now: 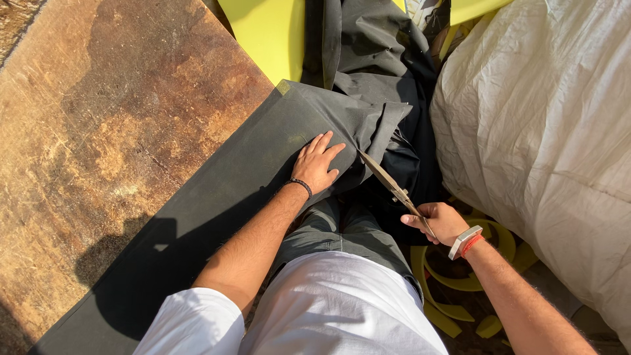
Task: The person spreads a long strip of dark fabric over a yellow foam board on a work table, smooths it flat by hand, and trims the excess fabric along the edges with shears. They then peel the fabric off the foam, set the layered pieces aside, and pick up a spray gun to apply adhesive to the exposed foam.
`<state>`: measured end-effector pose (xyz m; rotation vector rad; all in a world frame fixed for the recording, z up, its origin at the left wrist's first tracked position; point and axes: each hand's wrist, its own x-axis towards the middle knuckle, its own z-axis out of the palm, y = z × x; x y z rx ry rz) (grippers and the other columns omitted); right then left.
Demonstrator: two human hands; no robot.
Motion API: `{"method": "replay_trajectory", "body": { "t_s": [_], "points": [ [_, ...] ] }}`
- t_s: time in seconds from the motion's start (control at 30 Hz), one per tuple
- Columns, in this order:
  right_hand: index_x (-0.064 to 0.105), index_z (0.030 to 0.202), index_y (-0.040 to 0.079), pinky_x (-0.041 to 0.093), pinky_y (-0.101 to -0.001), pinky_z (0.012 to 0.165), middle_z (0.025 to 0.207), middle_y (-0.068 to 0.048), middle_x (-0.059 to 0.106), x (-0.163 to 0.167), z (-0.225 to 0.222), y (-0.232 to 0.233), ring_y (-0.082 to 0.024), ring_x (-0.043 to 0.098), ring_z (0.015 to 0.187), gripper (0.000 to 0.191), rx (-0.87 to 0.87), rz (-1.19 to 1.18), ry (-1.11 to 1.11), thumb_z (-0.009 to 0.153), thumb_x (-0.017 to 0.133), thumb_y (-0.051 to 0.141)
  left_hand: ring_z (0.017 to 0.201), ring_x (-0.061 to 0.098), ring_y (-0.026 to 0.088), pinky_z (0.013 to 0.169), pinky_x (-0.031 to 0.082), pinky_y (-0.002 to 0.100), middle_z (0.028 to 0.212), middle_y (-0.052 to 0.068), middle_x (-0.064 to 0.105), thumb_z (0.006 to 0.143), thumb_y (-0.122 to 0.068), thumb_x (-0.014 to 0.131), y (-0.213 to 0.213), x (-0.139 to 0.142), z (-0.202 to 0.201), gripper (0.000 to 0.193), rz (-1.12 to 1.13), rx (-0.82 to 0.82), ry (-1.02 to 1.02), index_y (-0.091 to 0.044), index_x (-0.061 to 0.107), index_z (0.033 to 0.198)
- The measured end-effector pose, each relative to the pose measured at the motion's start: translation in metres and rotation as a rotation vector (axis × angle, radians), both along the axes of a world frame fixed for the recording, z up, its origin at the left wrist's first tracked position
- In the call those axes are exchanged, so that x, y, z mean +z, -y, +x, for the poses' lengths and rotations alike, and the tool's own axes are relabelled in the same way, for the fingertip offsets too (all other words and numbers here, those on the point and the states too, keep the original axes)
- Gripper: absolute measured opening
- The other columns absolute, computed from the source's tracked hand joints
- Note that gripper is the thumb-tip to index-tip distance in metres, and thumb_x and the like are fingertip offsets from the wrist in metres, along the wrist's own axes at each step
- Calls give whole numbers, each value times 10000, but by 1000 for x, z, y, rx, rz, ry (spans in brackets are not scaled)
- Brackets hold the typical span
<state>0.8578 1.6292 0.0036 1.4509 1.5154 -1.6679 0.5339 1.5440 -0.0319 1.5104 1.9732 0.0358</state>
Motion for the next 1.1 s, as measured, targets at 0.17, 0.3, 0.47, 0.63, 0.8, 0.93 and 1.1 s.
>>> {"method": "replay_trajectory", "body": {
  "t_s": [0.17, 0.3, 0.47, 0.63, 0.8, 0.93, 1.1],
  "points": [
    [722, 780, 23, 448, -321, 466, 530, -43, 544, 5, 17, 2, -155, 525, 462, 532, 28, 57, 78, 805, 790, 550, 1483, 342, 261, 1217, 300, 485, 1575, 91, 405, 935, -277, 706, -18, -6, -2, 521, 16, 67, 0, -185, 565, 1428],
    [765, 835, 76, 500, -362, 571, 586, -60, 634, 8, 21, -1, -197, 613, 562, 526, 208, 201, 74, 768, 777, 597, 1488, 356, 268, 1242, 286, 475, 1544, 87, 479, 934, -305, 708, -57, -14, -2, 519, 102, -22, 17, -162, 576, 1415],
    [758, 928, 100, 552, -396, 693, 689, -77, 710, 8, 11, -5, -245, 697, 689, 555, 328, 280, 100, 766, 755, 631, 1504, 183, 329, 1231, 100, 518, 1558, 167, 366, 897, -433, 755, -128, -14, 18, 739, -182, -101, -32, -125, 427, 1483],
    [750, 957, 120, 568, -395, 716, 726, -76, 727, 9, 2, -11, -240, 718, 726, 540, 360, 294, 145, 786, 742, 632, 1344, 583, 307, 1313, 53, 508, 1310, 155, 696, 867, -298, 809, -160, -16, 30, 764, -565, -115, -69, -85, 430, 1495],
    [745, 925, 118, 573, -394, 728, 739, -75, 722, 7, -2, -16, -245, 719, 740, 542, 398, 325, 120, 777, 746, 640, 1182, 669, 257, 1250, 230, 481, 1148, 79, 752, 851, -152, 783, -156, -42, 26, 532, -370, 4, -20, -174, 579, 1342],
    [741, 909, 120, 574, -394, 722, 748, -76, 734, 1, -3, -20, -243, 724, 742, 529, 394, 306, 119, 779, 743, 633, 1128, 671, 251, 1051, 493, 419, 1085, 46, 737, 827, -176, 825, -159, -47, 19, 495, -238, 131, 124, -203, 637, 1284],
    [719, 892, 108, 576, -395, 710, 778, -69, 714, -5, -6, -23, -254, 719, 740, 521, 439, 433, 23, 770, 757, 613, 1036, 717, 177, 950, 537, 376, 978, 0, 777, 803, -184, 842, -169, -31, 12, 500, -234, 164, 246, -179, 641, 1261]
  ]
}}
